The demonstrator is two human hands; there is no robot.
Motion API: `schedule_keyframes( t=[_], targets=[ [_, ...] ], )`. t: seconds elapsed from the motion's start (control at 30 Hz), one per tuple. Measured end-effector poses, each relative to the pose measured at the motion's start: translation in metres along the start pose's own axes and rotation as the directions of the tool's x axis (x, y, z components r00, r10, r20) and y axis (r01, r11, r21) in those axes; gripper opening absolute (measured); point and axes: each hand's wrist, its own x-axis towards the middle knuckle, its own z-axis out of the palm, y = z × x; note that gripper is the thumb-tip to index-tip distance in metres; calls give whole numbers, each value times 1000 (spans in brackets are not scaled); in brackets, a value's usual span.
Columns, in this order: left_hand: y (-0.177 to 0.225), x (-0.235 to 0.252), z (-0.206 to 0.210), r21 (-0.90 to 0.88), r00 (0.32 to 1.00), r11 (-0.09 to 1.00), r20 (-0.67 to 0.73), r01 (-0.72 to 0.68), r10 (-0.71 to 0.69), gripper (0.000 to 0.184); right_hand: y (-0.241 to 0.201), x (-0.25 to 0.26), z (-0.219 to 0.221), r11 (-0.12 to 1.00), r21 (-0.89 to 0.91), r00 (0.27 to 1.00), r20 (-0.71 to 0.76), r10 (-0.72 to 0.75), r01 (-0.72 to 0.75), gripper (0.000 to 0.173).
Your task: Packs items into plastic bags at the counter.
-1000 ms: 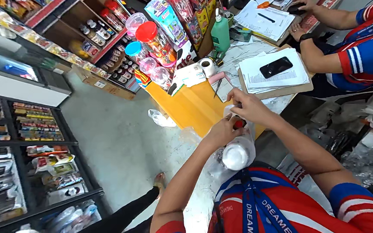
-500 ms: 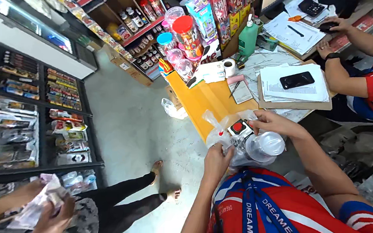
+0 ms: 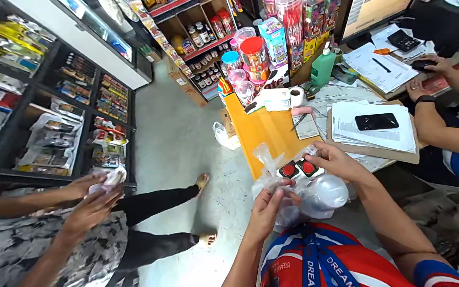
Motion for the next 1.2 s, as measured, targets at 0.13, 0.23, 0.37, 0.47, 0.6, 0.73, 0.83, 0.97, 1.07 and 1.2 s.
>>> schedule_keyframes(
  t=[0.13, 0.23, 0.37, 0.47, 0.6, 0.73, 0.83, 0.97, 1.07, 1.2],
  targets=[
    [-15, 4, 8, 194, 989, 978, -105, -80, 102, 23, -2, 20, 14, 999, -21, 998, 49, -30, 31, 23],
    [-22, 6, 14, 258, 979, 962, -157, -86, 130, 26, -2, 30, 20, 996, -6, 993, 82, -86, 87, 22],
    [-33, 1, 15, 357, 979, 934, -192, 6, 67, 33, 2, 31, 23, 997, -71, 985, 168, -29, 42, 24],
    [-38, 2, 14, 459, 979, 886, -200, 62, 35, 37, 11, 39, 24, 997, -73, 987, 160, -25, 37, 29],
    [-46, 8, 11, 658, 987, 749, -159, 77, 38, 38, 16, 47, 22, 995, -95, 972, 235, -13, 36, 39],
    [-55, 7, 10, 719, 981, 694, -167, 52, 100, 38, 31, 45, 14, 986, -152, 969, 246, -33, 73, 36],
    [-58, 0, 13, 684, 975, 728, -189, 47, 114, 39, 41, 36, 10, 987, -151, 990, 137, -33, 54, 33],
    [-54, -11, 20, 518, 970, 851, -237, 83, 49, 41, 41, 13, 9, 996, -87, 989, -142, -33, 21, 35],
    [-54, -17, 16, 465, 967, 882, -250, 77, 48, 40, 50, -6, 9, 996, -52, 948, -307, -87, 75, 32],
    [-49, -22, 6, 446, 972, 893, -231, 58, 53, 38, 65, -32, 18, 998, 55, 912, -409, -18, 44, 34]
  ],
)
